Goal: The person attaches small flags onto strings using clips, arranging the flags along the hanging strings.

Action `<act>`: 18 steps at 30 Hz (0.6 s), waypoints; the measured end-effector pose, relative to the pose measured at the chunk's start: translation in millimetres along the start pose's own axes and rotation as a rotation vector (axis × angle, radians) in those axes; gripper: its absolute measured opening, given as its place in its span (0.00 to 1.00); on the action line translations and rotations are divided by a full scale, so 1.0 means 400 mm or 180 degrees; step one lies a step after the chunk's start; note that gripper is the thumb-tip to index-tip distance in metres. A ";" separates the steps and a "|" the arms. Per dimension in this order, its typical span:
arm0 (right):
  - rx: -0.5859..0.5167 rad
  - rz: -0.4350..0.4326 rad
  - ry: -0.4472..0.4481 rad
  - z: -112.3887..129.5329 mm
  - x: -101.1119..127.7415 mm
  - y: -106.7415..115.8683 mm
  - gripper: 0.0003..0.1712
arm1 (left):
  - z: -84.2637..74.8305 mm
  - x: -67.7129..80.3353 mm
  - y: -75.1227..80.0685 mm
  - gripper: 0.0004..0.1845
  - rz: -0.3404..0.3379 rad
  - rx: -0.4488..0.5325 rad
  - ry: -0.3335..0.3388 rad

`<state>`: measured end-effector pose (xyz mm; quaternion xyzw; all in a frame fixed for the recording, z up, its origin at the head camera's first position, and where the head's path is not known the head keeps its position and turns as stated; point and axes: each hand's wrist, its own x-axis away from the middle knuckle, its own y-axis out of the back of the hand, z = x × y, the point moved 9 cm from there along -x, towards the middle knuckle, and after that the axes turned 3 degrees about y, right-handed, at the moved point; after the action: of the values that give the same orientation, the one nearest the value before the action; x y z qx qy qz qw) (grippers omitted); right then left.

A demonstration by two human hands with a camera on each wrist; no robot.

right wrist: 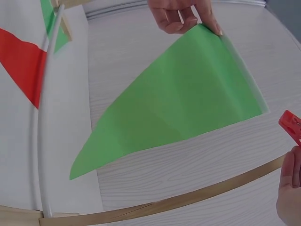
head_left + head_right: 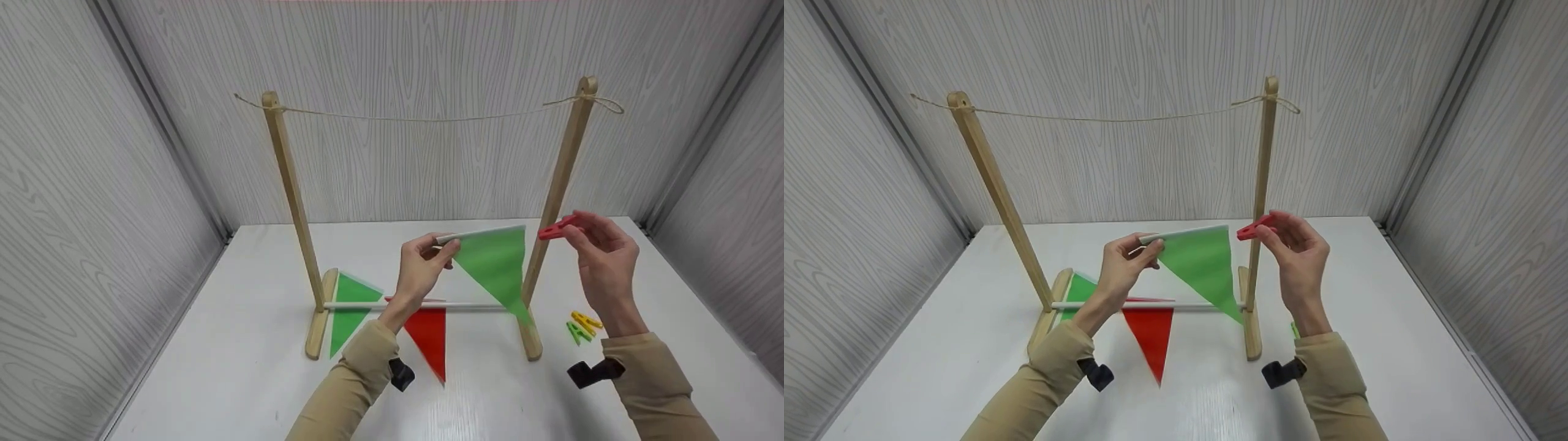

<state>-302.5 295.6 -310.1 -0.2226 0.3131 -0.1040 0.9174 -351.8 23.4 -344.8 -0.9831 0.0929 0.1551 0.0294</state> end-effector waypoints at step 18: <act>-0.0265 0.0143 0.0281 0.086 -0.071 -0.057 0.13 | -0.088 -0.046 -0.006 0.10 -0.0029 -0.0013 -0.0134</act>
<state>-304.3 296.7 -260.0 -0.2487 0.3622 -0.0799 0.8947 -357.9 26.0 -305.7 -0.9801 0.0875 0.1758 0.0300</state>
